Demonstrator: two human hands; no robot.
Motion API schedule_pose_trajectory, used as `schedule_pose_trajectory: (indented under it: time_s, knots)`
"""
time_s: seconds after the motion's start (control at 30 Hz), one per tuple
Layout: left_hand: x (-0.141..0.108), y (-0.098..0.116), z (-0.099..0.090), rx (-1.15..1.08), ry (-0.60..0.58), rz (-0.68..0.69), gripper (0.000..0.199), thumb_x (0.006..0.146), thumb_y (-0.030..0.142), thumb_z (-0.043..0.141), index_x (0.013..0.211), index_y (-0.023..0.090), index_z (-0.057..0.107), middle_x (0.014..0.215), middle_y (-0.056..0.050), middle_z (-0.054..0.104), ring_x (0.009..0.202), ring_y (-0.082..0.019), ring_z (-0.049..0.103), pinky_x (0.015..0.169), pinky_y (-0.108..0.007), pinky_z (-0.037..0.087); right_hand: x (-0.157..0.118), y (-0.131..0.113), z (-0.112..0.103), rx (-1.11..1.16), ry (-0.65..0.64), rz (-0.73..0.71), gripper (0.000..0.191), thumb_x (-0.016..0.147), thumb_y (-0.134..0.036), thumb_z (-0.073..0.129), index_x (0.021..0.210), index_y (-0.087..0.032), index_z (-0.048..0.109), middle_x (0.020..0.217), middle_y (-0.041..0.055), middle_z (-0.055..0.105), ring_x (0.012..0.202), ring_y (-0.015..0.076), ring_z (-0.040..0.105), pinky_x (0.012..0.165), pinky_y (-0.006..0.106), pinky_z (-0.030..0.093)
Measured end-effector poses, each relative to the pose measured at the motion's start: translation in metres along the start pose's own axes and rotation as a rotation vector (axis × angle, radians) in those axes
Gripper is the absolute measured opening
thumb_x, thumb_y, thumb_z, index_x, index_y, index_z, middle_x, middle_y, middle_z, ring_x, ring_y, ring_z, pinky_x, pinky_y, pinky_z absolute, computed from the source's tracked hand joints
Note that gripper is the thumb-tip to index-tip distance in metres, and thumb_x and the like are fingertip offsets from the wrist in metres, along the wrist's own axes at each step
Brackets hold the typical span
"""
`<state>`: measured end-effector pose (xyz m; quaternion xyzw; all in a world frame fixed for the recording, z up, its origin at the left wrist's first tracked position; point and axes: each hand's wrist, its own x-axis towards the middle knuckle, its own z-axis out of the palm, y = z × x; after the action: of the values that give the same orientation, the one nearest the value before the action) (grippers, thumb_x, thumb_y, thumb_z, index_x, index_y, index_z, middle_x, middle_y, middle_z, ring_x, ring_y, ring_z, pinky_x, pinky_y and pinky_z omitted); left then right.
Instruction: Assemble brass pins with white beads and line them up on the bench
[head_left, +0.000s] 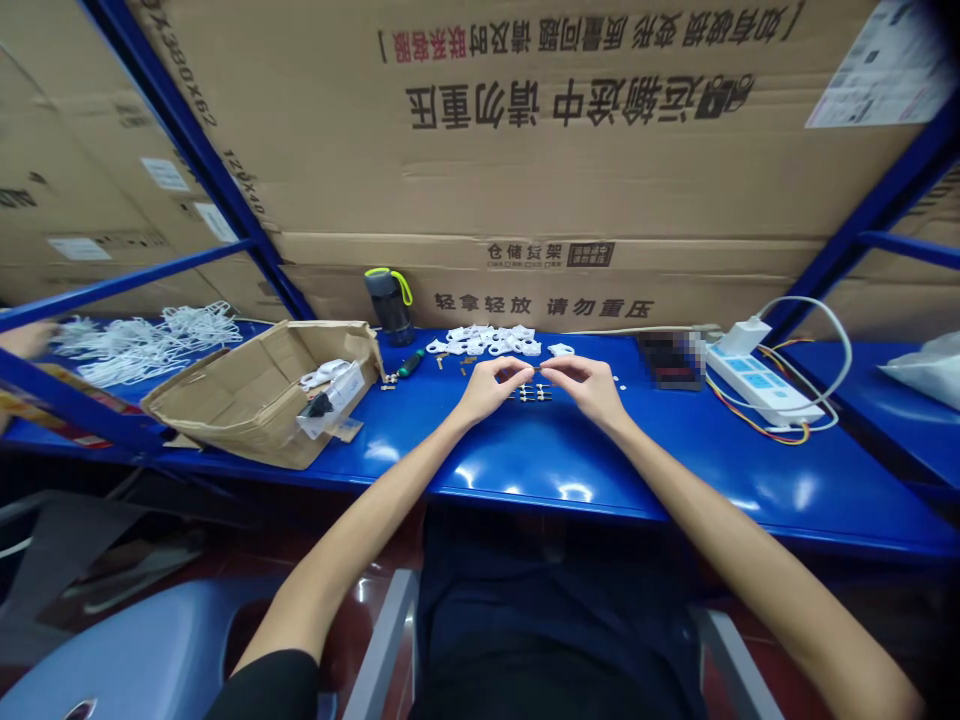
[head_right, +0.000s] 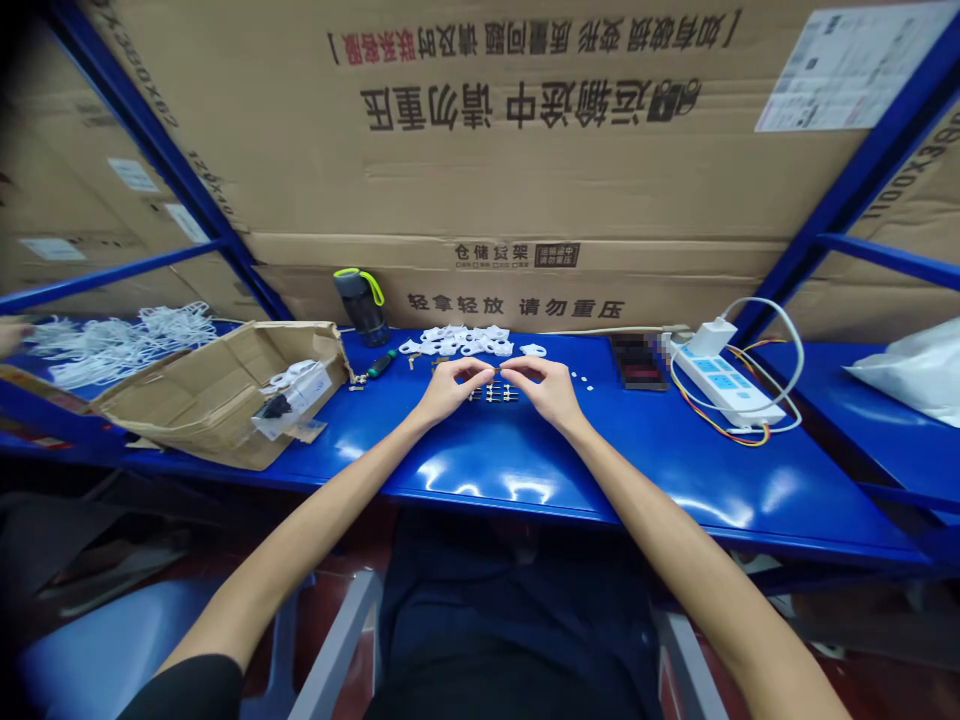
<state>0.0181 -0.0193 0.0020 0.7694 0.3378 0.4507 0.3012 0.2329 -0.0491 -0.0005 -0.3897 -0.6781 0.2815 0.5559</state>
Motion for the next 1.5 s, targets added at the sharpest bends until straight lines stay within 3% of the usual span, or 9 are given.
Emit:
schedule_pose_trajectory:
  time_s: [0.17,0.47,0.8,1.13,1.5]
  knots:
    - [-0.001,-0.001,0.001,0.104,0.04,0.111,0.032,0.096,0.048,0.068,0.099,0.019,0.081,0.097,-0.006,0.079,0.08,-0.018,0.066,0.073,-0.029,0.051,0.003,0.006,-0.001,0.07,0.004,0.04,0.035,0.078,-0.053,0.085,0.096,-0.023,0.083,0.099,0.0068,0.081,0.091,0.0275,0.076,0.088,0.042,0.062]
    - [0.0,-0.007,0.0,0.169,0.042,0.267,0.026,0.1,0.042,0.066,0.102,0.021,0.082,0.093,-0.004,0.078,0.083,-0.018,0.065,0.081,-0.031,0.05,0.004,-0.001,-0.002,0.13,-0.009,0.145,0.036,0.07,-0.052,0.09,0.088,-0.021,0.083,0.082,0.0054,0.079,0.074,0.0258,0.074,0.077,0.04,0.062]
    - [0.002,-0.011,-0.002,0.172,0.01,0.29,0.028,0.104,0.039,0.06,0.109,0.021,0.081,0.1,-0.006,0.079,0.094,-0.02,0.07,0.089,-0.033,0.054,0.004,-0.003,-0.003,0.089,-0.005,0.155,0.031,0.073,-0.047,0.088,0.085,-0.019,0.083,0.082,0.0061,0.079,0.071,0.0239,0.072,0.073,0.037,0.06]
    - [0.001,-0.011,-0.001,0.195,0.092,0.32,0.025,0.099,0.042,0.067,0.102,0.022,0.082,0.096,-0.005,0.08,0.088,-0.02,0.07,0.085,-0.034,0.054,0.004,-0.001,-0.004,0.01,-0.002,0.139,0.032,0.077,-0.051,0.084,0.086,-0.02,0.084,0.083,0.0064,0.08,0.07,0.024,0.071,0.069,0.037,0.058]
    - [0.001,-0.015,0.0,0.206,0.074,0.331,0.027,0.1,0.043,0.066,0.101,0.021,0.082,0.089,-0.004,0.078,0.08,-0.018,0.066,0.081,-0.033,0.053,0.002,-0.003,-0.004,0.005,-0.033,0.119,0.033,0.08,-0.052,0.082,0.088,-0.02,0.084,0.084,0.006,0.079,0.071,0.0226,0.069,0.069,0.036,0.057]
